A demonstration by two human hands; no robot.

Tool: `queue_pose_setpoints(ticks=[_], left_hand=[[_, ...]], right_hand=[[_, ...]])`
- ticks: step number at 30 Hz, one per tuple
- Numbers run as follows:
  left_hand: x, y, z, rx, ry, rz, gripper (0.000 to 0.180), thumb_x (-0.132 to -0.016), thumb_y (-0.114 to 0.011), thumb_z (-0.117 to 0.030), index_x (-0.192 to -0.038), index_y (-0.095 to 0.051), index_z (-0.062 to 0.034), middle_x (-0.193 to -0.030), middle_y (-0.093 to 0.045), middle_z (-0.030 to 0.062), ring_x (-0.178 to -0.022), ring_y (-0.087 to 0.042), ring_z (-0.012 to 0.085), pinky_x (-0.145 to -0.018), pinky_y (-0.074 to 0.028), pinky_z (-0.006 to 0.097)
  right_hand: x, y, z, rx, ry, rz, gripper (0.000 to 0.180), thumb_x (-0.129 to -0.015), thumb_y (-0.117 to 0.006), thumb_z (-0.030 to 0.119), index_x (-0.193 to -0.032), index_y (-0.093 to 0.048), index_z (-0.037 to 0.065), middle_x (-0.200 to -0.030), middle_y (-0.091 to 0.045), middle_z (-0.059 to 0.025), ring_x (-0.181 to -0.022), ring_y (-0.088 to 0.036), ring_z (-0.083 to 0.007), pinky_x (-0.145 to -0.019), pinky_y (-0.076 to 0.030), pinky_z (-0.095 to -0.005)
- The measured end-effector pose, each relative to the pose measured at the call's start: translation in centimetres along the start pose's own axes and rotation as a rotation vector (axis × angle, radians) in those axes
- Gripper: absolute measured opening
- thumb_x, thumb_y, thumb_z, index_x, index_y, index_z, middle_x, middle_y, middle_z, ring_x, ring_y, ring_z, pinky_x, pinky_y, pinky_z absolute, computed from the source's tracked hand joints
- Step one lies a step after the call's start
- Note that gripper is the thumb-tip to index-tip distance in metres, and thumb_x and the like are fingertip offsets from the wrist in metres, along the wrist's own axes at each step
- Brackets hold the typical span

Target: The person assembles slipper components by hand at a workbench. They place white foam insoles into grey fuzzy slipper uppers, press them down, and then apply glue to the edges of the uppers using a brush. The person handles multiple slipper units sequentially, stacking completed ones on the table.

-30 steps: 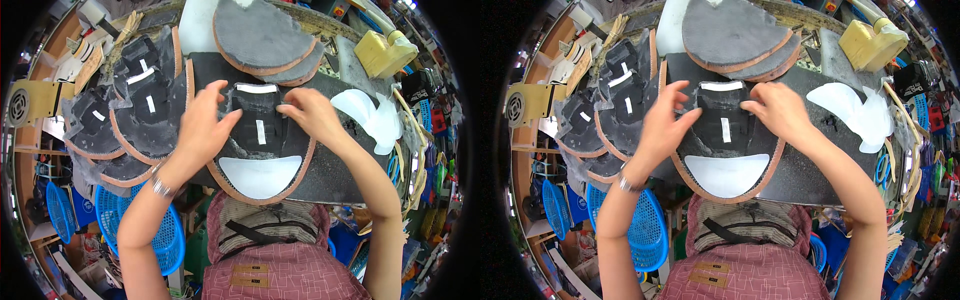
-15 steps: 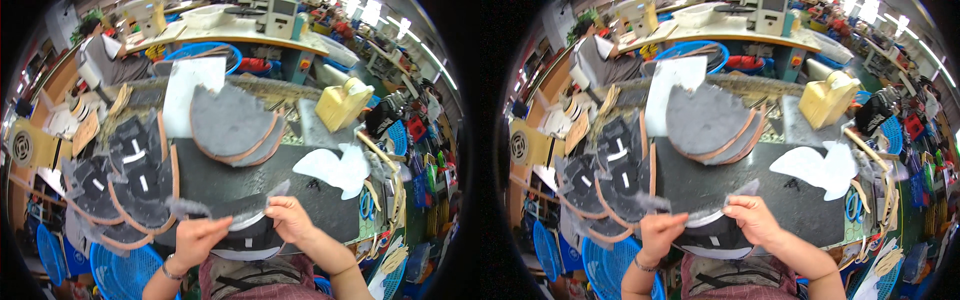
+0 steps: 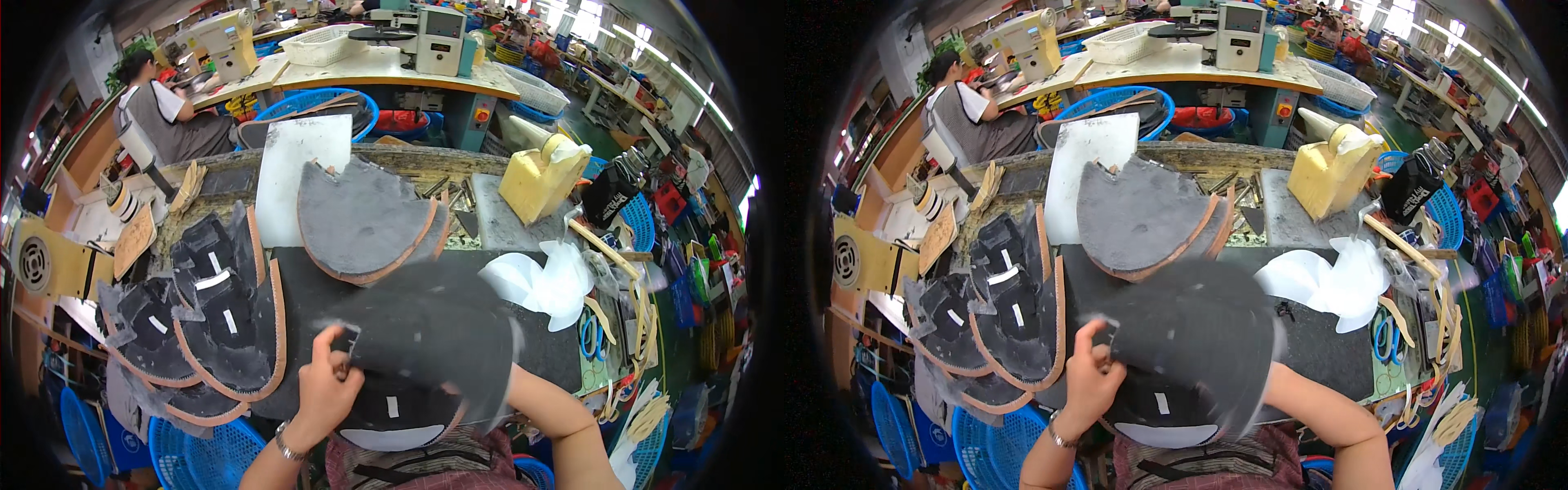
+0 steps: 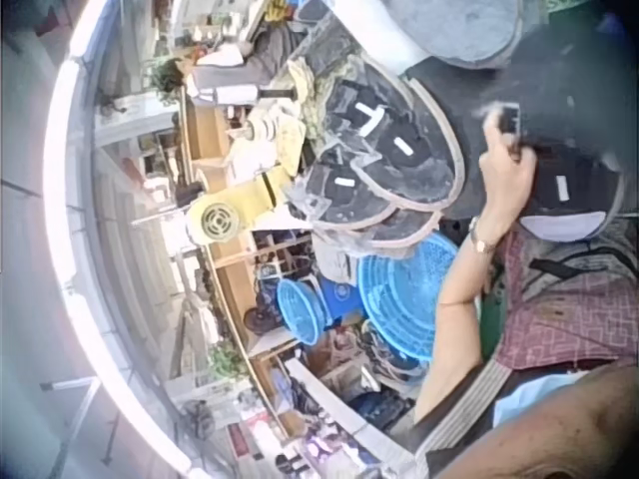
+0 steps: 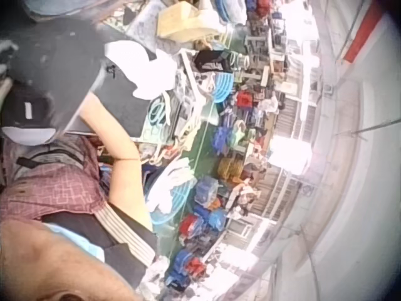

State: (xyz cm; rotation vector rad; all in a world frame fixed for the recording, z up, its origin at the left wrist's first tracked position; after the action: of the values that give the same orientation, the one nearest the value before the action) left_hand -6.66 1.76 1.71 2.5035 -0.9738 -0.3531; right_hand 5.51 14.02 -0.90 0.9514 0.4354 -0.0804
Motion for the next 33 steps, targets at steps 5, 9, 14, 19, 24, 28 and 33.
queue_pose_setpoints(ticks=[5, 9, 14, 19, 24, 28, 33], left_hand=[[-0.5, -3.4, 5.6, 0.251, 0.124, 0.189, 0.042, -0.081, -0.064, -0.01, -0.12, -0.052, -0.0016, -0.079, -0.067, 0.01, -0.067, -0.063, 0.0113, -0.061, -0.05, 0.024], [-0.9, -3.5, 4.9, 0.081, 0.119, 0.193, 0.029, -0.082, -0.066, -0.01, -0.109, -0.061, 0.0015, -0.085, -0.067, 0.0054, -0.073, -0.061, 0.0074, -0.065, -0.049, 0.021], [-0.5, -4.0, -0.2, -0.373, -0.56, 0.12, 0.033, -0.069, -0.064, -0.006, -0.1, -0.06, 0.0046, -0.09, -0.064, 0.0138, -0.074, -0.064, 0.0202, -0.064, -0.053, 0.027], [1.1, -6.5, -1.2, -0.825, -0.933, 0.194, 0.036, -0.065, -0.059, -0.005, -0.098, -0.057, 0.0089, -0.089, -0.062, 0.022, -0.07, -0.061, 0.022, -0.058, -0.053, 0.026], [1.7, -8.1, -1.2, -1.013, -1.14, 0.338, 0.033, -0.067, -0.059, -0.009, -0.094, -0.062, 0.0103, -0.087, -0.063, 0.0246, -0.07, -0.06, 0.0227, -0.061, -0.052, 0.025], [2.7, -9.1, -0.2, -1.202, -1.217, 0.432, 0.035, -0.074, -0.056, -0.012, -0.1, -0.061, 0.0117, -0.091, -0.063, 0.0267, -0.078, -0.061, 0.028, -0.073, -0.052, 0.031], [1.5, -7.5, 0.8, -1.072, -1.039, 0.612, 0.049, -0.083, -0.05, -0.019, -0.128, -0.046, -0.002, -0.121, -0.052, 0.0221, -0.105, -0.053, 0.0313, -0.087, -0.046, 0.039]], right_hand=[[-3.2, 1.4, 3.9, 0.205, 0.202, -0.135, 0.034, -0.064, -0.059, 0.003, -0.098, -0.061, 0.0, -0.094, -0.061, -0.0122, -0.082, -0.061, -0.024, -0.069, -0.052, -0.0324], [-2.3, 0.3, 1.2, 0.254, 0.013, -0.122, 0.035, -0.066, -0.059, 0.006, -0.1, -0.059, -0.002, -0.091, -0.059, -0.0102, -0.078, -0.06, -0.0215, -0.065, -0.052, -0.0297], [-2.6, -0.8, 2.7, 0.523, 0.238, -0.111, 0.032, -0.063, -0.059, 0.01, -0.093, -0.062, -0.003, -0.089, -0.058, -0.0107, -0.077, -0.059, -0.0194, -0.065, -0.051, -0.0266], [-2.7, -1.9, 2.5, 0.566, 0.304, -0.016, 0.029, -0.064, -0.058, 0.011, -0.089, -0.062, -0.003, -0.089, -0.058, -0.0105, -0.077, -0.057, -0.0191, -0.064, -0.049, -0.0261], [-2.7, -2.7, 2.2, 0.459, 0.286, 0.138, 0.029, -0.064, -0.059, 0.012, -0.088, -0.062, -0.004, -0.092, -0.057, -0.0116, -0.081, -0.056, -0.0199, -0.064, -0.046, -0.0265], [-2.3, -2.2, 0.8, 0.29, 0.182, 0.223, 0.04, -0.064, -0.062, 0.017, -0.098, -0.061, -0.004, -0.097, -0.057, -0.011, -0.087, -0.055, -0.0203, -0.07, -0.045, -0.0273], [-1.4, -1.1, -0.2, 0.113, 0.037, 0.402, 0.061, -0.064, -0.07, 0.031, -0.115, -0.056, 0.002, -0.116, -0.056, -0.0068, -0.103, -0.051, -0.0203, -0.083, -0.041, -0.0344]])
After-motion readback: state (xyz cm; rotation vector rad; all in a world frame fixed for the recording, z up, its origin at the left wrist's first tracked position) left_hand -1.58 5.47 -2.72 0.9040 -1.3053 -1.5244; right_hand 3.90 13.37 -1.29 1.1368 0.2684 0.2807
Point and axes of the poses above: each hand's wrist, its own x-axis away from the middle knuckle, its own y-axis out of the back of the hand, z = x × y, the point moved 10 cm from there along -x, towards the middle knuckle
